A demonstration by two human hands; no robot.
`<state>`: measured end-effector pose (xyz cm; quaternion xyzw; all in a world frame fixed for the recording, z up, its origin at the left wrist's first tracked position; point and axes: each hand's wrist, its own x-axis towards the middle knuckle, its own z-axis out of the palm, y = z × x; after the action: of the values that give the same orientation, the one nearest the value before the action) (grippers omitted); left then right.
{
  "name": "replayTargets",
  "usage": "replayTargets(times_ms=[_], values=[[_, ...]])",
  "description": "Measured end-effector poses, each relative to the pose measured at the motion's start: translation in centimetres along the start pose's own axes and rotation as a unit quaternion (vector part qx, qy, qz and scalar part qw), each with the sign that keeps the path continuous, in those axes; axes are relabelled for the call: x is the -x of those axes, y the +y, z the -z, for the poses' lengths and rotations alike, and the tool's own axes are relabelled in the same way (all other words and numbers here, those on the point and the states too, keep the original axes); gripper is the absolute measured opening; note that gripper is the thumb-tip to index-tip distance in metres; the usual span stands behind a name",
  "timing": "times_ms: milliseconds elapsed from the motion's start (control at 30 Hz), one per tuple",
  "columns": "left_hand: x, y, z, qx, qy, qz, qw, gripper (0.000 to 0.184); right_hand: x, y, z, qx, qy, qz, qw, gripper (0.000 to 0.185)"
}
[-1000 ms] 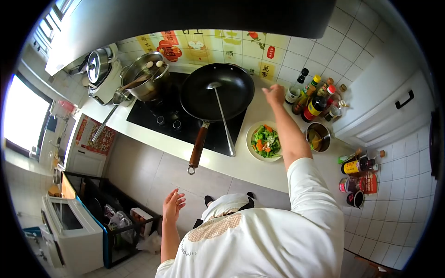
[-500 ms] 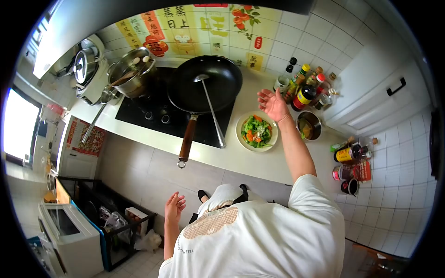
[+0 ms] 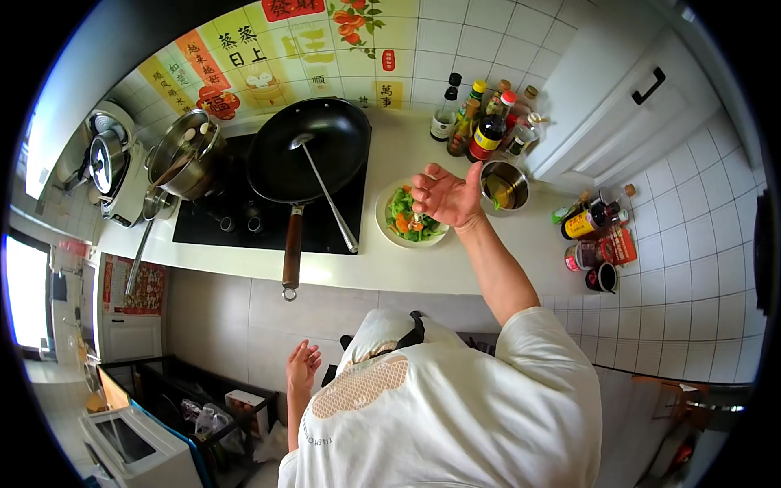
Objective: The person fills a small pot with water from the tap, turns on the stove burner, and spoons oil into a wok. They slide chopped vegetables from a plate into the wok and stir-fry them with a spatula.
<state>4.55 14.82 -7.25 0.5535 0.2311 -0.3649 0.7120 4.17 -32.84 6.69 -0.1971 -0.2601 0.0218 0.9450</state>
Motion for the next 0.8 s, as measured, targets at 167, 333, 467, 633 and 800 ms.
replayTargets(times_ms=[167,333,467,633,800], values=[[-0.6,0.2,-0.2,-0.014,0.005,0.014,1.000,0.028,1.8,0.8,0.4,-0.011,0.010,0.004,1.000,0.080],[-1.3,-0.3,0.0,-0.026,0.004,0.021,0.999,0.029,1.8,1.8,-1.2,-0.025,-0.007,0.015,1.000,0.082],[-1.6,-0.9,0.1,-0.022,-0.001,0.027,0.999,0.031,0.6,2.7,-2.7,-0.018,-0.083,0.005,0.996,0.084],[-0.9,-1.6,0.4,0.008,0.057,0.033,0.998,0.034,-1.5,4.6,-5.2,-0.054,-0.110,-0.035,0.992,0.078],[-1.3,-1.8,2.2,0.052,0.052,0.017,0.997,0.038,-3.5,8.7,-8.9,-0.072,-0.158,-0.108,0.979,0.074]])
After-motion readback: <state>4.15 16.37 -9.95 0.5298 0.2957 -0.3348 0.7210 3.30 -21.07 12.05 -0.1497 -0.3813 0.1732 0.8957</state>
